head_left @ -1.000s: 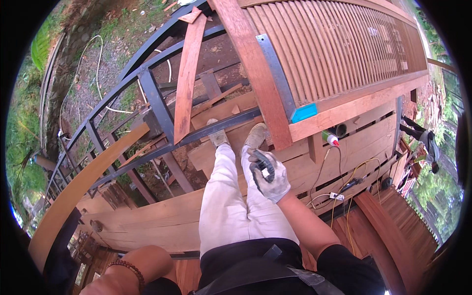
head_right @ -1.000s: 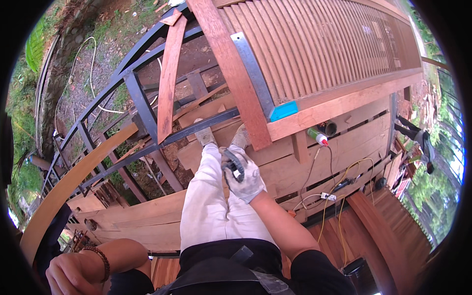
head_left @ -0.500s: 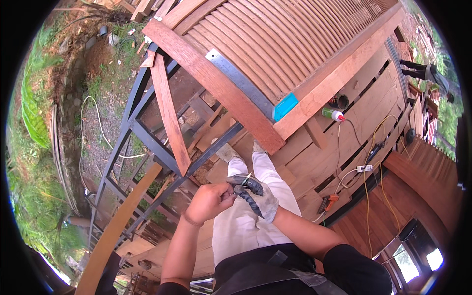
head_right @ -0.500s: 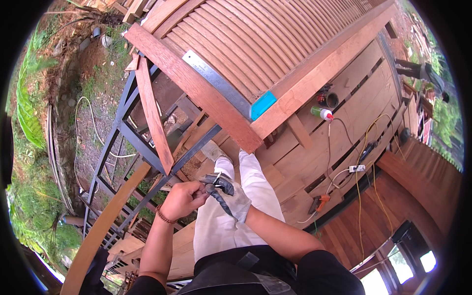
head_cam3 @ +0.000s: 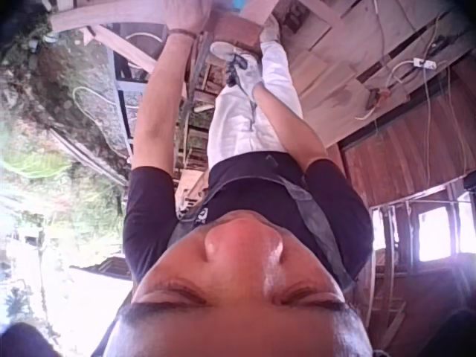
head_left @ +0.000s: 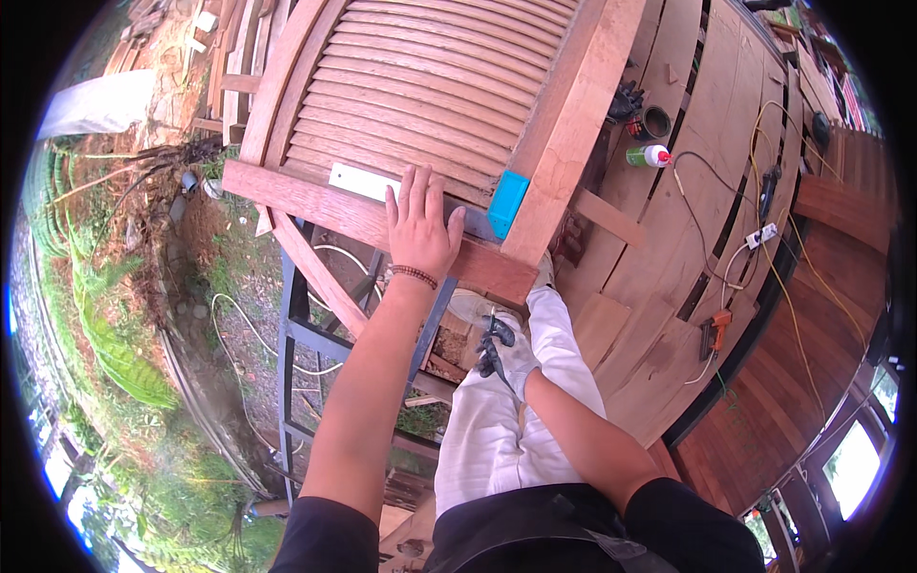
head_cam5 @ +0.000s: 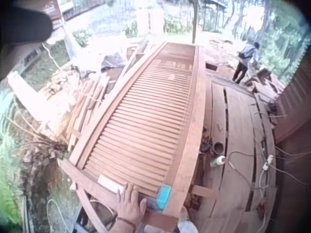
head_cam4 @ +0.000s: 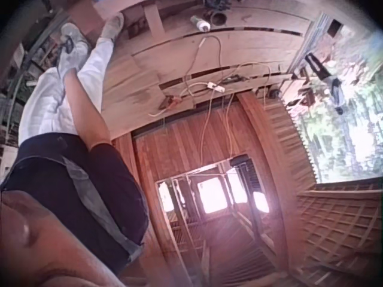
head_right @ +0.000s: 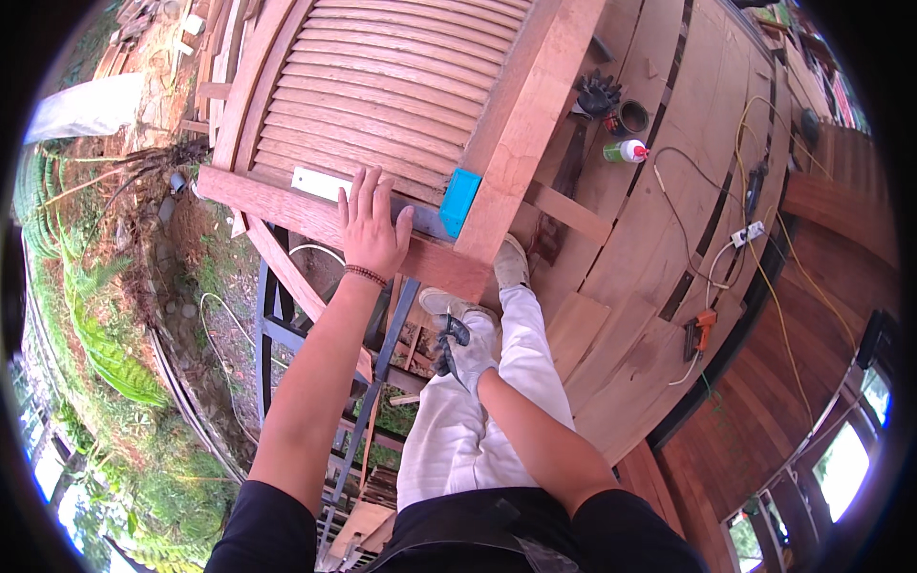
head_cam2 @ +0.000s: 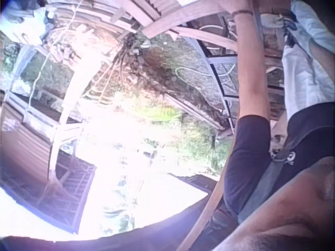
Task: The person assembles a wooden slatted panel by positioning and securing wooden pieces. They use a hand saw to trim a piece, a square to check alignment, and an angle grinder to smooth edges. The person also uses a hammer to tap pieces into place.
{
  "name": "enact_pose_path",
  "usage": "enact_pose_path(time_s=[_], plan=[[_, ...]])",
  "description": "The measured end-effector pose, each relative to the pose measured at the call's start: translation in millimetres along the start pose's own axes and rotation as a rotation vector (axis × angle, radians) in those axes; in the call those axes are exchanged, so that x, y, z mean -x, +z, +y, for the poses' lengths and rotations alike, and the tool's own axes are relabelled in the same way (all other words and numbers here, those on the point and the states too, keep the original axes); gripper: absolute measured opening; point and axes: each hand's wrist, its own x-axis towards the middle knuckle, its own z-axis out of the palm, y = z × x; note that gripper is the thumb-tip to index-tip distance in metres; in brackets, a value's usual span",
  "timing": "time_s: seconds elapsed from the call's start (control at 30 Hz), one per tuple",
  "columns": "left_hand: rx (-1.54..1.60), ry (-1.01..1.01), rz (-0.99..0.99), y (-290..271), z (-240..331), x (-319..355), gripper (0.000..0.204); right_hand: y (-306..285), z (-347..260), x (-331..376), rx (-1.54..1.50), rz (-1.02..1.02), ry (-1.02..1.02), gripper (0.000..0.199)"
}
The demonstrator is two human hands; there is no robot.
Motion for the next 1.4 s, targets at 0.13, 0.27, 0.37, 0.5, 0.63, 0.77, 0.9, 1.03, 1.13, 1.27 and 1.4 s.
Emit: enact_pose_path(time_s=[0.13, 0.27, 0.37, 0.5, 0.63, 0.77, 0.9, 1.03, 1.13, 1.27, 1.4], plan=[[-0.072, -0.017, -0.097, 18.4, -6.4, 4.5, 0.058, 7.7, -5.0, -16.4, 0.054, -0.004, -0.087, 0.026], [-0.080, -0.016, -0.129, 20.1, -6.6, 3.2, 0.058, 16.8, -21.7, -12.8, -0.009, 0.066, -0.104, 0.020], [-0.076, -0.016, -0.138, 17.8, -4.2, 1.5, 0.057, 19.1, -15.6, -21.2, -0.219, 0.038, -0.105, 0.018], [-0.083, -0.025, -0.164, 18.3, -6.4, 1.1, 0.057, 25.5, -13.1, -34.8, -0.243, 0.058, -0.196, 0.023], [-0.093, -0.013, -0.163, 16.1, -7.0, 1.1, 0.056, 38.6, -21.6, -28.9, 0.190, 0.223, -0.545, 0.016], [-0.079, -0.019, -0.173, 15.3, -10.1, 2.3, 0.057, 45.1, -22.8, -28.1, -0.213, 0.214, -0.306, 0.012], [-0.063, -0.020, -0.175, 16.8, -6.8, 2.9, 0.057, 38.9, -22.2, -24.6, -0.447, 0.187, -0.022, 0.013], [-0.065, -0.019, -0.183, 19.3, 0.7, -1.0, 0.057, 27.4, -24.0, -25.8, -0.436, 0.113, -0.126, 0.015], [-0.055, -0.030, -0.157, 22.4, -0.8, -1.7, 0.056, 23.1, -39.3, -22.5, -0.423, 0.063, -0.182, 0.018], [0.092, -0.120, -0.180, 10.4, -0.3, -6.1, 0.056, -12.2, 8.0, -51.8, -0.266, -0.020, -0.238, 0.025], [0.027, -0.108, -0.242, -10.1, -6.2, 0.4, 0.062, 6.5, -1.3, -57.7, -0.299, -0.032, -0.123, 0.028]])
